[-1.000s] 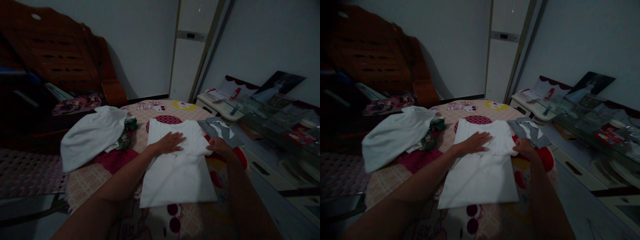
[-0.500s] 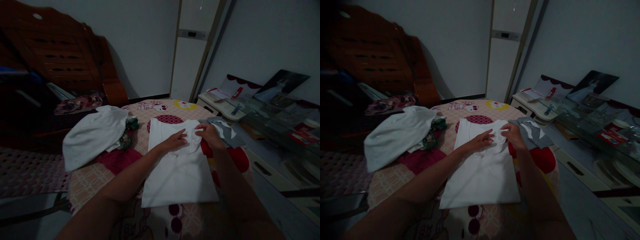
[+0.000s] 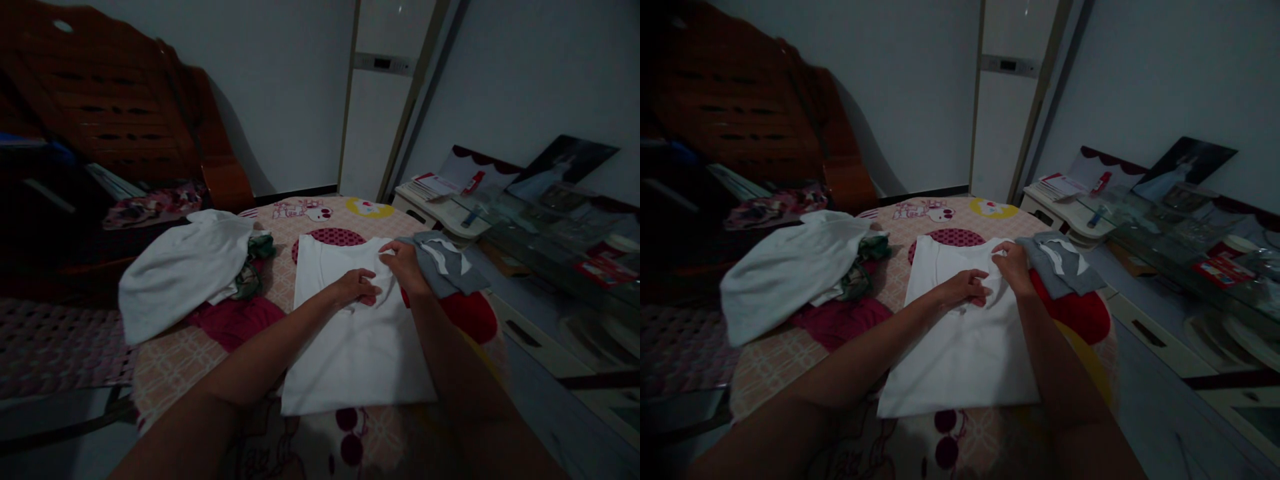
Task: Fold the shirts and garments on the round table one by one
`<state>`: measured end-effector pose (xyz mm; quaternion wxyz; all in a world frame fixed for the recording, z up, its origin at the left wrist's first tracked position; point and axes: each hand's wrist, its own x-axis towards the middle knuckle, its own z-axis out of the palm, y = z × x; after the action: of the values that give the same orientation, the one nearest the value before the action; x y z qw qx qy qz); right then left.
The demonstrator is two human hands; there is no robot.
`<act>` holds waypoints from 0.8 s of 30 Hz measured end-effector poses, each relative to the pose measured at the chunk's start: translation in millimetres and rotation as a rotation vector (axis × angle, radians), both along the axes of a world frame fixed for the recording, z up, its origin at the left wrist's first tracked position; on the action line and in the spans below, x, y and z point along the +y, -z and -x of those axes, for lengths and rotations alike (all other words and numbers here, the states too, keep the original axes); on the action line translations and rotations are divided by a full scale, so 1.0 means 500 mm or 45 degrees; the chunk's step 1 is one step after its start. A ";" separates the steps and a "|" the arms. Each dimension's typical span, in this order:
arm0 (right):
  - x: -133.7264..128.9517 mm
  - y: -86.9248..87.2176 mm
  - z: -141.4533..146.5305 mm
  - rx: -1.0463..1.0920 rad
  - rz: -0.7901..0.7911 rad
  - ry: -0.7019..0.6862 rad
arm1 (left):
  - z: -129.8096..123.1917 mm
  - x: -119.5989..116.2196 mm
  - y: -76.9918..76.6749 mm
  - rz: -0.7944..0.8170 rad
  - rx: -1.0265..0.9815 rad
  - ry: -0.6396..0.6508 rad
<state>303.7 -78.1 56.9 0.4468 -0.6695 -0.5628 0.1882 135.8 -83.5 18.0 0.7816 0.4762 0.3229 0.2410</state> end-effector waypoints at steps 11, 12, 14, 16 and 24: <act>0.040 0.063 -0.079 0.340 -0.073 0.222 | 0.075 0.053 -0.027 -0.341 0.716 0.222; 0.041 0.071 -0.099 0.282 -0.066 0.286 | 0.089 0.062 -0.031 -0.367 0.738 0.302; 0.041 0.085 -0.127 0.154 -0.027 0.320 | 0.114 0.077 -0.039 -0.439 0.748 0.409; 0.040 0.092 -0.138 0.023 0.011 0.269 | 0.133 0.090 -0.046 -0.491 0.724 0.488; 0.085 0.072 -0.120 -0.405 0.101 0.103 | 0.122 0.142 -0.034 -1.181 1.159 -0.210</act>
<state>363.6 -35.6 21.0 0.3325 -0.7300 -0.5912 0.0838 74.9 -12.4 35.2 0.2592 0.7921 0.5194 0.1887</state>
